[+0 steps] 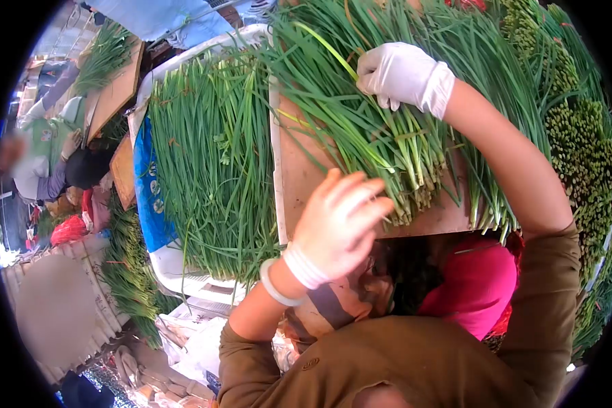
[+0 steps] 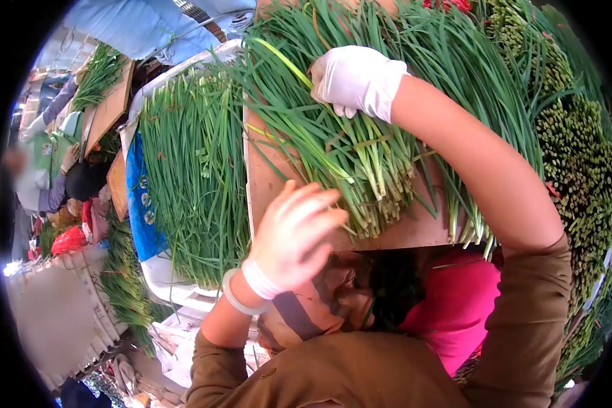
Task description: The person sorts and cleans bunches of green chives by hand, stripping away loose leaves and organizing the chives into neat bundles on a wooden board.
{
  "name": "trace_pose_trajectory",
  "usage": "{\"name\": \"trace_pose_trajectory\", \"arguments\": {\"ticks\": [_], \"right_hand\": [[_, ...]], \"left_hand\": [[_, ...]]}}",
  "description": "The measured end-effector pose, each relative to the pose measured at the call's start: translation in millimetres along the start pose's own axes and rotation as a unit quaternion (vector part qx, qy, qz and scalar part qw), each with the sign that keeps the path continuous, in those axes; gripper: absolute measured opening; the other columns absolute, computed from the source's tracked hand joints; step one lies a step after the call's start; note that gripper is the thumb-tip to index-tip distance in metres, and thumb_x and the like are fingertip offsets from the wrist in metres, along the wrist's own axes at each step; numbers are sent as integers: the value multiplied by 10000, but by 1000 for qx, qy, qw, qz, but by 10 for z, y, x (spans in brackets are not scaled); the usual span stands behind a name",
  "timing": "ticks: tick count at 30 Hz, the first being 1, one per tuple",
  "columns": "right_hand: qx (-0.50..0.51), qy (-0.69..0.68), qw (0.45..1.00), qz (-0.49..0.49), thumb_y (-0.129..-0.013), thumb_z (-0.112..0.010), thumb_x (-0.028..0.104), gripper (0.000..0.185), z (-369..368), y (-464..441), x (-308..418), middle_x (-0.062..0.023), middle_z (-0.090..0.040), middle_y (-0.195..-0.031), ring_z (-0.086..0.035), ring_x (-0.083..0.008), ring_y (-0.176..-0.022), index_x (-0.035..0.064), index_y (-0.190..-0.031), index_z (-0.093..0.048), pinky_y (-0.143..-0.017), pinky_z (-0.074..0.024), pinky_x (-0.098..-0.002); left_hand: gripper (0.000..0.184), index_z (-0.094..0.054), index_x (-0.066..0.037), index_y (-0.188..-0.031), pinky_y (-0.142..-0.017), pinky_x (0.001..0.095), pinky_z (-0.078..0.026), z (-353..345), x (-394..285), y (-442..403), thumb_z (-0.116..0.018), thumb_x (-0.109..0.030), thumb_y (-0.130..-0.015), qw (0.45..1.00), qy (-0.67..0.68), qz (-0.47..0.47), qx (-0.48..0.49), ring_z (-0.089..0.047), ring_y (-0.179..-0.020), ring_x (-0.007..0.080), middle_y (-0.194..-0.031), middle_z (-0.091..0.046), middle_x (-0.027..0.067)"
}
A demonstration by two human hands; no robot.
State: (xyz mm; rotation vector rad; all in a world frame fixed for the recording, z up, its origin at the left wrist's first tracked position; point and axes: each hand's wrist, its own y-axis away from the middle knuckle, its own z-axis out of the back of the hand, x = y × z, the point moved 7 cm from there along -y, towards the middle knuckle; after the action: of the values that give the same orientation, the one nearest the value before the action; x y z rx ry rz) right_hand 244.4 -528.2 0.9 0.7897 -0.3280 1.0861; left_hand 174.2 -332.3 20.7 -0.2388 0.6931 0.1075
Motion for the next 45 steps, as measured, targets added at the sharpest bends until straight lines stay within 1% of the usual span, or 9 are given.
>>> {"name": "trace_pose_trajectory", "arguments": {"ticks": [8, 13, 16, 21, 24, 32, 38, 43, 45], "right_hand": [[-130, -375, 907, 140, -851, -615, 132, 65, 242, 948, 364, 63, -570, -687, -469, -14, -589, 73, -852, -642, -519, -385, -173], [-196, -451, 848, 200, -884, -576, 175, 106, 480, 1642, 754, 10, -577, -738, -417, -12, -480, 75, -885, -544, -422, -325, -149], [-233, -498, 786, 282, -890, -587, 238, 206, 842, 2029, 651, 6, -524, -684, -370, -17, -414, 56, -833, -509, -366, -283, -147], [143, -305, 942, 20, -865, -644, 207, 196, 66, 2271, 10, -95, -657, -695, -636, -150, -581, 11, -859, -642, -510, -507, -257], [-94, 57, 975, 192, -842, -633, 270, 225, 112, 2124, -204, -154, -626, -682, -620, -306, -596, 48, -819, -664, -562, -501, -368], [-204, 179, 961, -53, -782, -651, 348, 299, 411, 1217, -770, -154, -664, -787, -637, -345, -748, 61, -862, -666, -705, -500, -404], [-151, -64, 976, -143, -806, -620, 243, 205, 460, 999, -965, -74, -619, -654, -575, -186, -521, 40, -812, -645, -507, -473, -312], [-49, -270, 961, -42, -864, -590, 114, 89, 349, 1777, -567, -41, -609, -671, -551, -87, -506, 44, -814, -611, -440, -440, -214], [55, 26, 957, 285, -815, -616, 159, 181, -72, 2037, -198, -53, -666, -763, -618, -179, -569, 60, -959, -660, -515, -519, -332]], "left_hand": [[325, -639, -28, -1047, -974, 380, -420, 565, 621, -313, -611, -10, -723, 930, 109, 50, -348, -559, -1094, 320, -1128, -620, 144], [292, -650, -126, -1033, -1051, 511, -306, -46, 781, -1103, -646, -183, -746, 930, 317, 51, -178, -418, -1217, 388, -1245, -541, 107], [246, -665, -187, -982, -1042, 566, -278, -116, 468, -1052, -634, -227, -741, 984, -138, -44, -100, -399, -1223, 380, -1214, -552, 72], [321, -640, -142, -1024, -1062, 499, -298, 196, 472, -654, -637, -121, -703, 985, -137, 0, -107, -396, -1251, 375, -1248, -533, 110], [385, -624, -87, -1095, -1040, 433, -360, 458, 651, -299, -642, -97, -710, 973, -53, 69, -212, -448, -1222, 367, -1288, -508, 162], [670, -316, 2, -1397, -986, 332, -406, 195, 1542, 153, -646, -128, -829, 887, 300, 267, -229, -497, -1184, 231, -1375, -428, 195], [728, -349, 1, -1390, -852, 315, -473, 42, 1696, 112, -690, -137, -762, 889, 266, 278, -250, -575, -920, 187, -1306, -506, 153], [735, -320, -2, -1404, -883, 323, -456, 37, 1693, 145, -688, -125, -779, 874, 316, 266, -255, -545, -983, 187, -1339, -473, 153], [757, -272, -12, -1426, -948, 343, -425, 69, 1669, 124, -686, -114, -801, 875, 320, 271, -241, -507, -1135, 224, -1381, -421, 191]]}}
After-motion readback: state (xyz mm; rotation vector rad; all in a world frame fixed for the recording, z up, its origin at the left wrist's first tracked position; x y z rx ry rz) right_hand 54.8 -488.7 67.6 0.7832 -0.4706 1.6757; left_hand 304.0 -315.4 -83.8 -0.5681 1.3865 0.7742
